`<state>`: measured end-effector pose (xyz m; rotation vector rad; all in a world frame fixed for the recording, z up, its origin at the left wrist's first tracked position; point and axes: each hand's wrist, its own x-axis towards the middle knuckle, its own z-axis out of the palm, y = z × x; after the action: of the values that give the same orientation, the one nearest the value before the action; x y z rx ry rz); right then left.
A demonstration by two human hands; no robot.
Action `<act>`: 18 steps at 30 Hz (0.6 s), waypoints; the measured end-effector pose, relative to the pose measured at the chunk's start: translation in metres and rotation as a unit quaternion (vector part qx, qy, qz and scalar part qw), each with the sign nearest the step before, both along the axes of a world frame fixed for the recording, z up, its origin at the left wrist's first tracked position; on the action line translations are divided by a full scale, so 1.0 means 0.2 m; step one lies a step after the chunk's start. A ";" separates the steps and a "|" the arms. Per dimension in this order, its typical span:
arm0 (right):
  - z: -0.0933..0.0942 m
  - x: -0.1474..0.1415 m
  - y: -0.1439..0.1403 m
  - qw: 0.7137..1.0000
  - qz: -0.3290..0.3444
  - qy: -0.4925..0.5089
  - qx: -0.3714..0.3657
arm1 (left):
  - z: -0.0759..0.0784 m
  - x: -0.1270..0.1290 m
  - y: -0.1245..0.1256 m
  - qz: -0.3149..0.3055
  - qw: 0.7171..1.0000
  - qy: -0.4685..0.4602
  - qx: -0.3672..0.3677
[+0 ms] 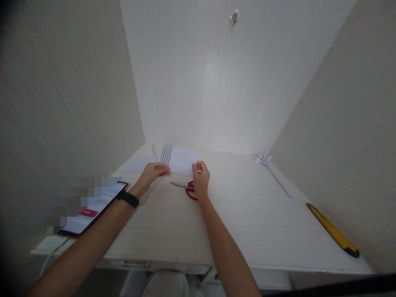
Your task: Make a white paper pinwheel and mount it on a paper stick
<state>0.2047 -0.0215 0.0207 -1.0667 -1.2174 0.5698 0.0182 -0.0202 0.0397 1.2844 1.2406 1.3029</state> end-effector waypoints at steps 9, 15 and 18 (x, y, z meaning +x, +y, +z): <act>0.02 -0.01 -0.03 0.998 -0.015 -0.025 0.047 | 0.02 0.02 -0.01 -0.015 0.999 -0.014 -0.028; 0.01 -0.03 -0.06 0.977 0.023 -0.162 0.138 | 0.02 0.02 -0.02 -0.036 0.999 -0.019 -0.031; 0.00 -0.02 -0.07 0.951 0.072 -0.243 0.178 | 0.01 0.03 -0.02 -0.053 0.998 -0.029 -0.025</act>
<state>0.1998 -0.0347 0.0203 -0.8341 -1.7652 0.1787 0.0235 -0.0249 0.0425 1.2511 1.1433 1.2169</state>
